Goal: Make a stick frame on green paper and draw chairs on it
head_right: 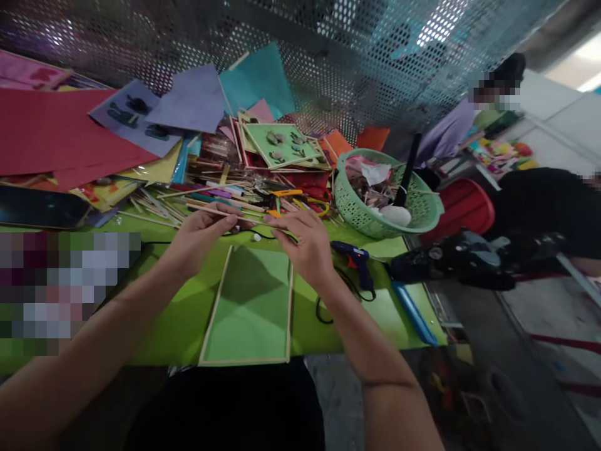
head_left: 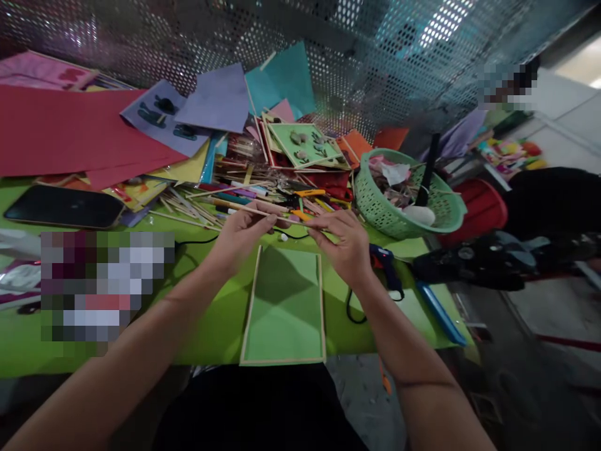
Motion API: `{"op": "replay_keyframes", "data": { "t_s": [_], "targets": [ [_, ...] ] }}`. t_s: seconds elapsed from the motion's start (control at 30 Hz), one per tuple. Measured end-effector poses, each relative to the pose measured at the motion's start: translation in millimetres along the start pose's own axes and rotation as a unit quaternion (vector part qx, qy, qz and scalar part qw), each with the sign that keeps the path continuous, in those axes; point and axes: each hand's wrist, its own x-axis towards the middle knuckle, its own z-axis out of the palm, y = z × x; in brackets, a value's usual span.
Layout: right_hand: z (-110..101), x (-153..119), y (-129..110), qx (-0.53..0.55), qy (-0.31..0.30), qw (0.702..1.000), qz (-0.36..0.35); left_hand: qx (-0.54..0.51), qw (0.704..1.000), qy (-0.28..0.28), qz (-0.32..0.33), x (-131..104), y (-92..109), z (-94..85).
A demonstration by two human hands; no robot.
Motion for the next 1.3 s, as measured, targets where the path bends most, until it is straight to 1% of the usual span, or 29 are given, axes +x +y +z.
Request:
{"op": "replay_keyframes", "data": {
  "t_s": [0.13, 0.2, 0.27, 0.33, 0.43, 0.5, 0.53, 0.6, 0.63, 0.73, 0.8, 0.83, 0.87, 0.93, 1.03, 1.1, 1.13, 1.17, 1.23, 1.3],
  "targets": [
    [-2, -5, -2, -0.008, -0.015, 1.000, 0.020, -0.005, 0.999, -0.032, -0.018, -2, -3, 1.8],
    [-5, -10, -2, -0.013, -0.030, 0.999, 0.029, 0.013, 0.998, -0.057, -0.026, -2, -4, 2.0],
    [-10, -15, 0, -0.019, -0.044, 0.998, 0.040, 0.036, 0.997, -0.068, -0.028, -1, -3, 0.2],
    [-14, -20, 3, -0.021, -0.052, 0.997, 0.055, 0.058, 0.997, -0.051, -0.022, 2, -1, -3.8],
    [-19, -27, 8, -0.013, -0.054, 0.995, 0.080, 0.082, 0.997, -0.009, -0.013, 7, 1, -10.9],
    [-19, -30, 9, 0.009, -0.050, 0.993, 0.107, 0.085, 0.996, -0.013, -0.012, 10, 0, -12.9],
    [-18, -31, 9, 0.029, -0.047, 0.990, 0.130, 0.088, 0.996, -0.028, -0.013, 10, -2, -12.5],
    [-13, -32, 7, 0.099, -0.043, 0.975, 0.192, 0.104, 0.991, -0.079, -0.024, 8, -5, -8.8],
    [-10, -33, 6, 0.145, -0.040, 0.962, 0.227, 0.118, 0.987, -0.108, -0.031, 7, -8, -6.1],
    [-1, -33, 2, 0.281, -0.028, 0.908, 0.309, 0.168, 0.966, -0.189, -0.046, 2, -13, 2.6],
    [3, -33, 0, 0.339, -0.022, 0.879, 0.334, 0.191, 0.953, -0.230, -0.040, -1, -15, 7.0],
    [5, -33, -1, 0.357, -0.019, 0.871, 0.338, 0.198, 0.949, -0.244, -0.035, -2, -16, 8.6],
    [6, -33, -2, 0.370, -0.015, 0.865, 0.338, 0.203, 0.946, -0.250, -0.033, -2, -17, 9.8],
    [9, -34, -5, 0.384, -0.010, 0.862, 0.332, 0.212, 0.946, -0.243, -0.028, -3, -19, 11.4],
    [12, -34, -7, 0.379, -0.021, 0.867, 0.322, 0.228, 0.946, -0.230, -0.028, -3, -21, 12.1],
    [12, -35, -6, 0.355, -0.036, 0.881, 0.310, 0.236, 0.945, -0.225, -0.027, -3, -22, 10.7],
    [10, -35, -3, 0.335, -0.034, 0.893, 0.298, 0.244, 0.944, -0.220, -0.023, -3, -21, 8.8],
    [7, -35, 1, 0.309, -0.021, 0.908, 0.281, 0.258, 0.943, -0.211, -0.014, -2, -20, 6.1],
    [-2, -35, 13, 0.232, 0.036, 0.943, 0.237, 0.304, 0.934, -0.187, 0.015, 1, -16, -2.0],
    [-16, -34, 25, 0.120, 0.098, 0.968, 0.197, 0.361, 0.917, -0.163, 0.041, 4, -11, -11.8]
  ]
}}
